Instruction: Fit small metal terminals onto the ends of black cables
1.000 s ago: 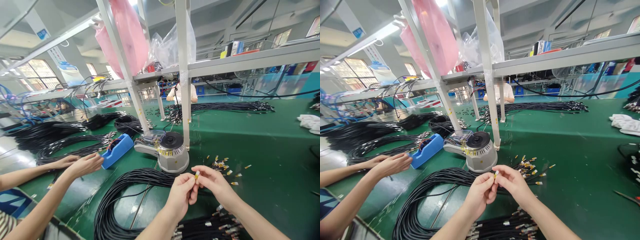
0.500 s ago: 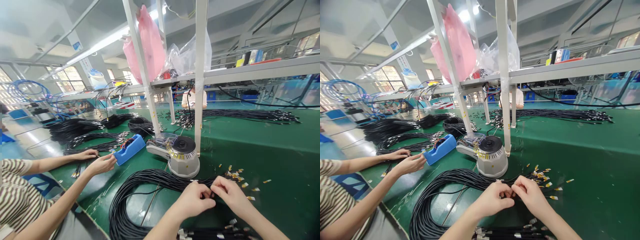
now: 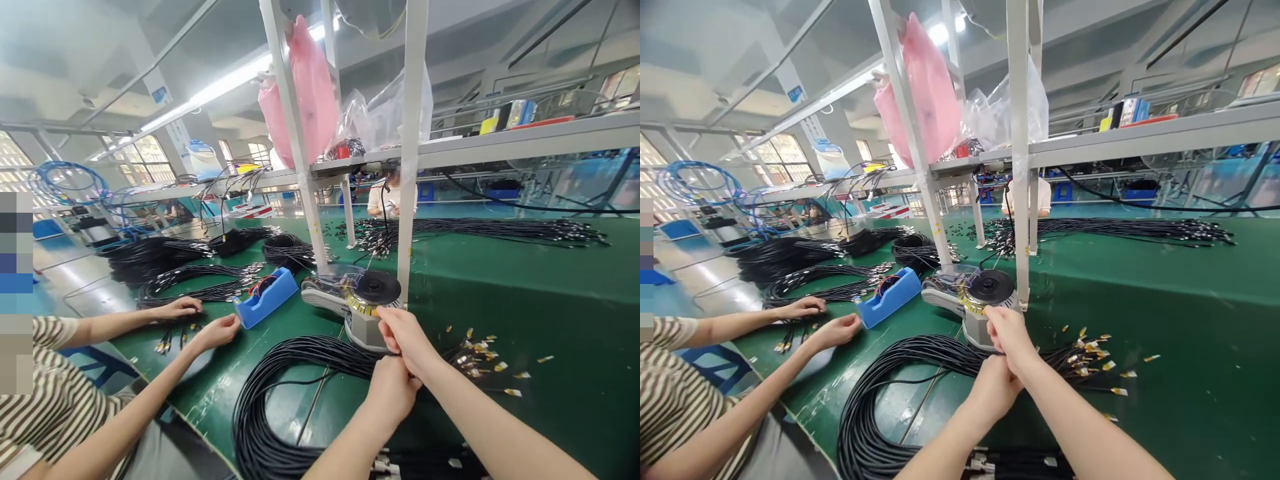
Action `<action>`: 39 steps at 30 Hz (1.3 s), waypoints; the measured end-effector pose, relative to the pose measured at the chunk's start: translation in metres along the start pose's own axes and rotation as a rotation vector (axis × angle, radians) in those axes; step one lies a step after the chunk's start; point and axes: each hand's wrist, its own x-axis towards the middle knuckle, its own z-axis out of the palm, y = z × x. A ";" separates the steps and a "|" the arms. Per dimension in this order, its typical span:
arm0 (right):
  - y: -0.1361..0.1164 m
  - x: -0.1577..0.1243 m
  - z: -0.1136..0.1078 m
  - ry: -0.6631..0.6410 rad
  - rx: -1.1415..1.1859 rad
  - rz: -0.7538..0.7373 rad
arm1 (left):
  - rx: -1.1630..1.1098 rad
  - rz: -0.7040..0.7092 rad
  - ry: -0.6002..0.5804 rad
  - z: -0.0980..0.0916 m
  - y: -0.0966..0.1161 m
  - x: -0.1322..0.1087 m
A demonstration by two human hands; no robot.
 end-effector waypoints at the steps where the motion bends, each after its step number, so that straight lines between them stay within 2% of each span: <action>1: 0.002 0.004 0.003 0.010 0.019 0.003 | 0.024 -0.007 0.009 -0.001 -0.001 0.001; 5: 0.004 0.006 0.010 0.046 0.090 0.022 | 0.100 -0.035 0.021 -0.002 -0.006 0.005; 9: -0.013 -0.019 0.010 0.011 0.145 0.018 | 0.116 -0.003 0.011 0.001 -0.008 0.003; 11: -0.027 -0.039 -0.002 -0.065 0.118 -0.020 | 0.097 0.042 0.013 0.000 -0.007 0.001; 12: -0.033 -0.049 -0.012 -0.127 0.048 -0.083 | 0.086 0.063 0.016 -0.001 -0.007 0.000; 15: -0.039 -0.085 -0.050 -0.128 -0.250 -0.180 | 0.062 0.093 0.032 -0.006 -0.007 -0.001; 17: -0.026 -0.111 -0.068 -0.161 -0.512 -0.187 | 0.050 0.086 0.042 -0.009 -0.007 -0.001; 19: 0.001 -0.136 -0.073 -0.238 -0.848 -0.323 | 0.039 0.068 0.042 -0.010 -0.007 0.002; 20: 0.018 -0.148 -0.069 -0.317 -1.007 -0.438 | 0.036 0.057 0.037 -0.011 -0.008 0.005; 22: 0.052 -0.167 -0.054 -0.390 -1.247 -0.680 | 0.032 0.034 0.017 -0.012 -0.008 0.010; 24: 0.080 -0.178 -0.033 -0.415 -1.354 -0.825 | 0.037 0.018 -0.007 -0.017 -0.009 0.013; 27: 0.096 -0.177 -0.010 -0.350 -1.325 -0.794 | 0.070 0.015 -0.015 -0.035 -0.007 0.009; 31: 0.082 -0.160 -0.013 -0.343 -1.310 -0.710 | 0.118 0.067 -0.009 -0.075 -0.001 -0.021; 32: 0.077 -0.155 -0.018 -0.355 -1.324 -0.687 | 0.118 0.101 -0.040 -0.085 -0.001 -0.033; 34: 0.066 -0.144 -0.029 -0.385 -1.356 -0.635 | 0.114 0.214 -0.181 -0.100 -0.004 -0.061; 37: 0.054 -0.129 -0.045 -0.468 -1.367 -0.620 | 0.202 0.284 -0.310 -0.105 -0.021 -0.103; 39: 0.051 -0.122 -0.055 -0.510 -1.360 -0.642 | 0.349 0.235 -0.306 -0.097 -0.039 -0.125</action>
